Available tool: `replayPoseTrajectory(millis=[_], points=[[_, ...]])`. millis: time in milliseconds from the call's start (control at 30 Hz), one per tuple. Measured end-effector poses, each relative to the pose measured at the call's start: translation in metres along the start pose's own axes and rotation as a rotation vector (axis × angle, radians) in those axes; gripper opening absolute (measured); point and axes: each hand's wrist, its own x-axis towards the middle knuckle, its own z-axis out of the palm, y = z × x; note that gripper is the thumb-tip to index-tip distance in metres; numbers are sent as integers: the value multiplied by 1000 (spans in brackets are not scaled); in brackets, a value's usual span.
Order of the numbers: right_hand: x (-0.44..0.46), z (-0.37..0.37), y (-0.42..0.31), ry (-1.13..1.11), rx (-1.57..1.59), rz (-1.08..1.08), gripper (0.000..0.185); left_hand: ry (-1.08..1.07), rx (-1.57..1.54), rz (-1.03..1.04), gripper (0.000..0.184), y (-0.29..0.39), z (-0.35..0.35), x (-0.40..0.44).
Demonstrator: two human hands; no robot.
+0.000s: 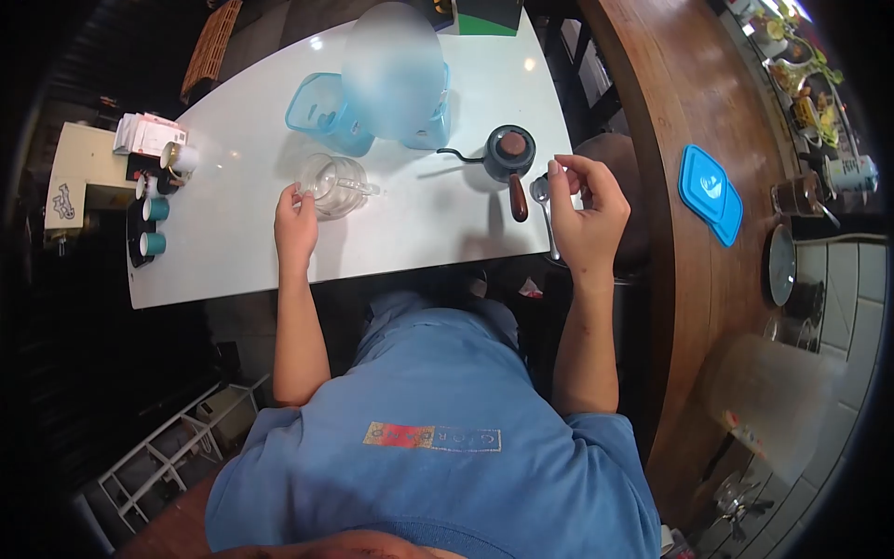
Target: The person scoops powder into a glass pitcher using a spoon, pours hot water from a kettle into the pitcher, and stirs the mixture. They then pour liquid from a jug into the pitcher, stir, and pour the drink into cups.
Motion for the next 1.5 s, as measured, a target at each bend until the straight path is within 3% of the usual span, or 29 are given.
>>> replayPoseTrajectory(millis=[333,367,500,700,833,1000,1167,1233,1500], points=[[28,60,-10,-202,127,-51,26,-29,-30,140,38,7,8,11],[30,66,-14,-236,119,15,31,-24,7,139,39,7,8,12],[39,94,-10,-241,-8,-46,36,-38,-5,149,39,8,6,13],[41,116,-7,-251,-41,-50,30,-181,-83,291,36,13,8,15],[45,124,-12,-240,-69,-36,27,-284,-182,269,35,19,11,17],[53,137,-13,-192,-177,-238,18,-280,-234,249,36,22,2,13],[59,149,-16,-208,-215,-264,15,-290,-242,143,35,4,-13,13],[61,150,-17,-190,-227,-285,15,-399,-250,28,35,-7,-19,13],[62,151,-14,-190,-230,-234,19,-858,-328,101,40,-20,-17,-3]])
